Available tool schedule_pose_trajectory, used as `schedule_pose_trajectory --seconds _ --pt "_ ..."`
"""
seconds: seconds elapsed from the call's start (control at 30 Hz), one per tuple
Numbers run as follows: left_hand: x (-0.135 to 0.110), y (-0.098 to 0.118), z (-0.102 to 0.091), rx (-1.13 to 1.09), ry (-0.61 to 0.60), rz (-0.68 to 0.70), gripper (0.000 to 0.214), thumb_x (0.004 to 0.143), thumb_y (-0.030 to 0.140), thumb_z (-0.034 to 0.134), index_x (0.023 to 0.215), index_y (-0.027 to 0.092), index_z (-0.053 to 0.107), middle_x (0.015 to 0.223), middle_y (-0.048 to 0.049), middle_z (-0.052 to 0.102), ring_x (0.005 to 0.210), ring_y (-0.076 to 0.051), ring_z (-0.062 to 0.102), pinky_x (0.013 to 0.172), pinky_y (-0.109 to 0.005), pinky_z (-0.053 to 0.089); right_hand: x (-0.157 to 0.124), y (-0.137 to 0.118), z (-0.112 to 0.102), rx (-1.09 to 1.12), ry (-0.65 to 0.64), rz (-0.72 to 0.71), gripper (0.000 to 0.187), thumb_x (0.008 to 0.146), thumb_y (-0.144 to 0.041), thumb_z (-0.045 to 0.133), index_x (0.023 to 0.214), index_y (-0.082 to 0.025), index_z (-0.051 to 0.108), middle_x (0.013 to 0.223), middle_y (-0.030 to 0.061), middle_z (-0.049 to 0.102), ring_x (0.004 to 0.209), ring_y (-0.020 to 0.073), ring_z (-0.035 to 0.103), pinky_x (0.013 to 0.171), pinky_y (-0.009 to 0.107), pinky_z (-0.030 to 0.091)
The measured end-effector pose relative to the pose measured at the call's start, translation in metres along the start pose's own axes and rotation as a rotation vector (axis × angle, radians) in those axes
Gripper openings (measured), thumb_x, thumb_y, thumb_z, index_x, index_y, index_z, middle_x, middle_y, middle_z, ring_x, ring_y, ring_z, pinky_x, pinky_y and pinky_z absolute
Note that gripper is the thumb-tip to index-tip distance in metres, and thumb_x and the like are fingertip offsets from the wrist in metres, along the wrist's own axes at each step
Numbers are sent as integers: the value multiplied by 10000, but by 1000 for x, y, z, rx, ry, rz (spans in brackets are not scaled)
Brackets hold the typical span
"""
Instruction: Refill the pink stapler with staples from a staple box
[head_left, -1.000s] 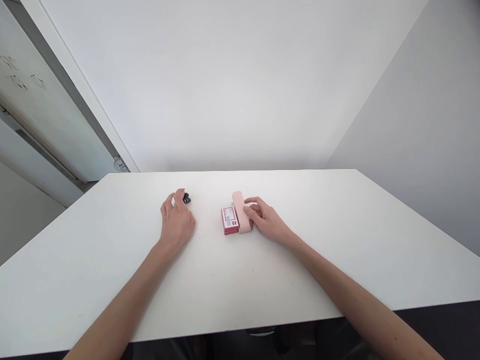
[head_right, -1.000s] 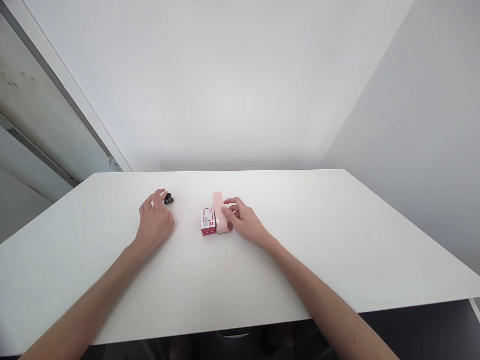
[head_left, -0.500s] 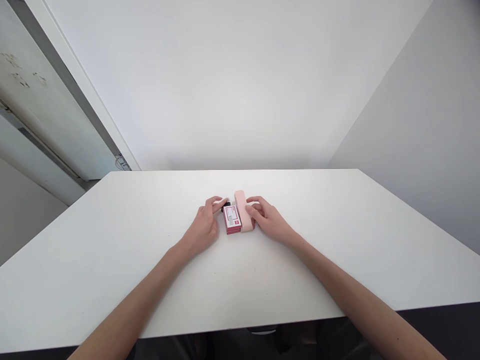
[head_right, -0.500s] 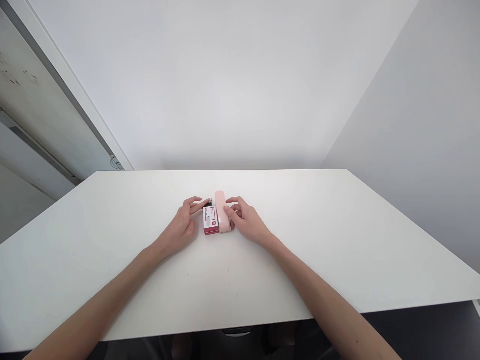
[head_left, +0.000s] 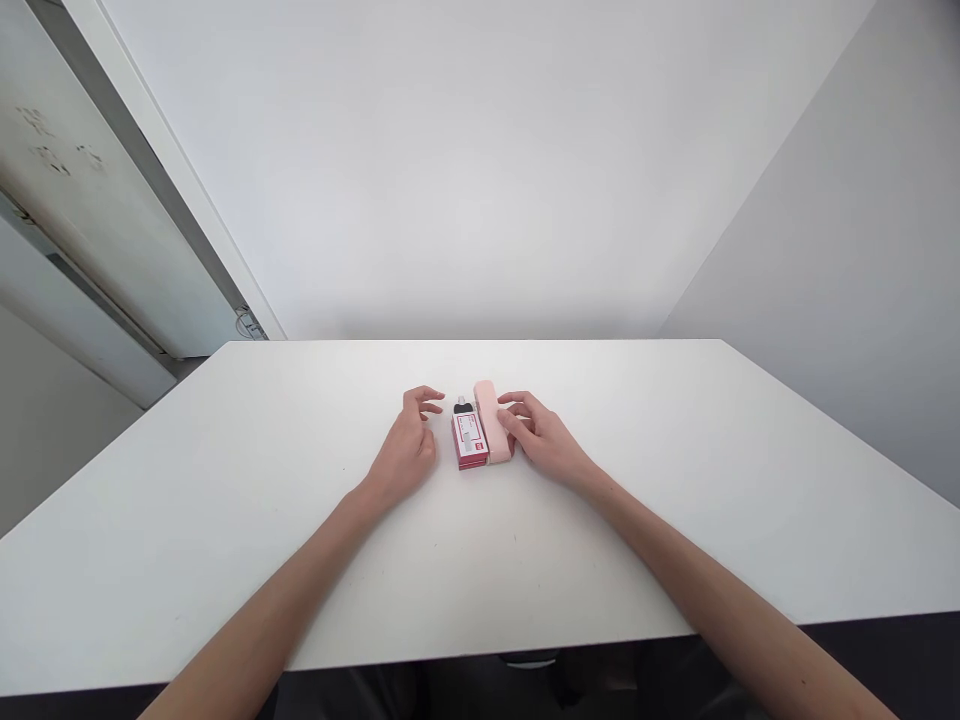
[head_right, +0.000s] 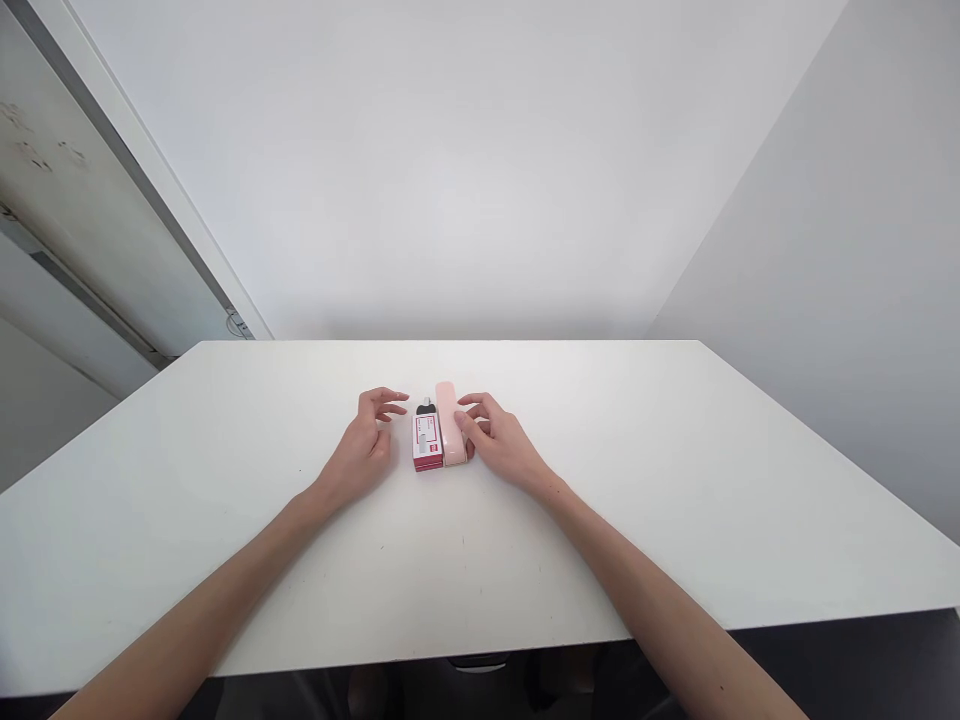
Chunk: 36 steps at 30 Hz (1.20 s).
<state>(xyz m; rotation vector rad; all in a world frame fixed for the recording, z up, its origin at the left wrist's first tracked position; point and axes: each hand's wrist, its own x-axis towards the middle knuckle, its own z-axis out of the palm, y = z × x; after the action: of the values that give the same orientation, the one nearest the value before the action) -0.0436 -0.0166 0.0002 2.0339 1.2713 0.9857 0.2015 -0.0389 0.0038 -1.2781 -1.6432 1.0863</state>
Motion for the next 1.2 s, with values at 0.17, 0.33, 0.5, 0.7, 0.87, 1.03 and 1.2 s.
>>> schedule_pose_trajectory --seconds 0.17,0.33,0.5,0.7,0.87,1.03,1.2 --pt "6 -2 -5 -64 194 -161 415 773 48 409 1138 247 405 1309 -94 598 1166 -225 639 987 -454 512 1 -2 0 -177 319 -218 315 995 -523 527 1151 -255 584 1051 83 644 903 241 626 771 403 537" --pt "5 -3 -7 -101 276 -229 360 771 56 426 1077 243 453 1222 -88 617 1144 -237 639 957 -443 517 12 -29 -4 -472 27 -569 225 978 -367 577 1181 -277 617 1216 116 647 1160 308 590 1019 518 484" --pt "3 -3 -6 -129 288 -249 353 778 52 431 1075 240 454 1215 -85 608 1127 -230 625 956 -433 506 35 -59 -2 -767 -341 -813 405 852 -440 740 1205 -254 667 1243 124 656 1243 338 557 1194 618 326" --pt "1 -5 -6 -127 275 -249 316 797 60 458 1053 246 450 1211 -81 619 1088 -234 638 871 -411 513 53 -79 9 -885 -623 -893 319 694 -361 812 990 -268 737 1109 70 682 1167 321 593 1254 633 203" --pt "-2 -4 -6 -126 256 -249 232 859 110 479 1044 249 458 1197 -77 636 985 -218 661 778 -378 517 59 -83 24 -955 -756 -832 274 570 -245 811 809 -281 683 927 16 647 900 254 615 1269 602 163" --pt "-4 -3 -6 -101 237 -263 201 885 141 492 1053 247 460 1169 -61 662 790 -178 637 706 -361 492 59 -84 28 -981 -764 -759 281 542 -199 781 773 -286 647 850 -4 595 793 217 563 1256 599 156" --pt "-4 -1 -6 -82 222 -248 214 878 155 521 1063 247 462 1142 -47 676 734 -168 620 695 -362 486 53 -79 12 -1042 -744 -739 296 528 -177 754 779 -280 636 857 -7 585 721 190 517 1253 594 152"
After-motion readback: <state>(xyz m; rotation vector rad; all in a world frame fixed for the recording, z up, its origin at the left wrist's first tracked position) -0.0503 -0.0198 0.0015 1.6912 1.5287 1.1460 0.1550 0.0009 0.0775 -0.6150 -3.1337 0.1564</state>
